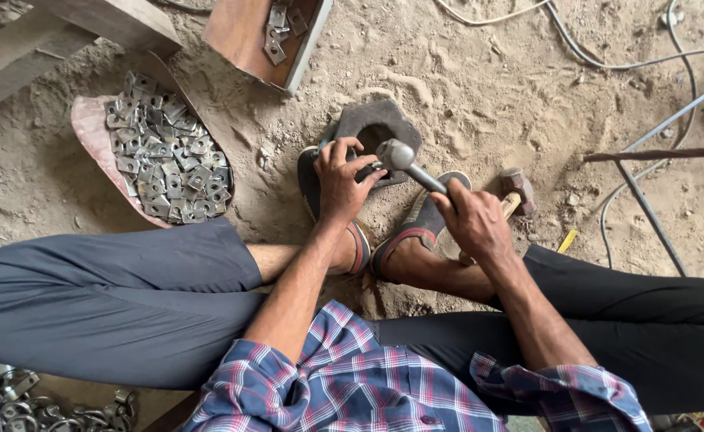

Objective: The person takes metal plates from a pile and places them individually onto a large metal nut, then strikes each plate with a hammer to straighten or flatten it before setting the tool down.

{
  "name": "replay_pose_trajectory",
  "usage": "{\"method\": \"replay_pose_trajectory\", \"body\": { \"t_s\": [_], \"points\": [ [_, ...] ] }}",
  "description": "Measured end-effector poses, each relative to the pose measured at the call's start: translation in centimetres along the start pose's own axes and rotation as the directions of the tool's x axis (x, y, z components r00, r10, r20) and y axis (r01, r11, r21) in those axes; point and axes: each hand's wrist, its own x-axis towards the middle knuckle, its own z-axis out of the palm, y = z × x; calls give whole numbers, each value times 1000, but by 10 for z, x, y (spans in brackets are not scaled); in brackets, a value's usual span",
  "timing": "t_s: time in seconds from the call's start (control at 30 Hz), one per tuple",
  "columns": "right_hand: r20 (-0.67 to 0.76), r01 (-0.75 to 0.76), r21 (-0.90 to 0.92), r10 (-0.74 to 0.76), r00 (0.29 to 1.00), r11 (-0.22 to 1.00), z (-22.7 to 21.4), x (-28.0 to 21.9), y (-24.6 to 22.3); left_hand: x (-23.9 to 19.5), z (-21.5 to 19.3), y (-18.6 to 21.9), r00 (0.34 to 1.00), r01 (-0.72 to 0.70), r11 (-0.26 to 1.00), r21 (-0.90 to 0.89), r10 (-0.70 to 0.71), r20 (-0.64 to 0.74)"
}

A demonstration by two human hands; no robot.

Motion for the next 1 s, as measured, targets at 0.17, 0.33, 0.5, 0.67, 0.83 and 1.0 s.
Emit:
{"method": "replay_pose_trajectory", "body": {
  "t_s": [0.17, 0.33, 0.5, 0.67, 0.83, 1.0],
  "points": [
    [-23, -24, -34, 23, 999, 999, -1, 1, 0, 3, -2, 4, 1000, 16, 1000, 1, -16, 0],
    [-82, -53, 96, 61, 995, 994, -6, -3, -10, -6, 1, -4, 1000, 17, 999, -33, -17, -7],
    [147, -231, 125, 212, 966, 965, -18, 13, -23, 0, 7, -4, 1000, -8, 1000, 12, 8, 10],
    [42, -150, 82, 147, 988, 985, -28, 13, -19, -3, 10, -9, 999, 11, 1000, 22, -11, 33],
    [120, -218, 126, 203, 972, 968, -9, 2, -14, -3, 7, -9, 999, 15, 1000, 13, -15, 46],
    [-31, -90, -91, 87, 996, 992, -2, 0, 1, 2, -3, -14, 986, -95, 995, -4, 95, 139]
  ]
}}
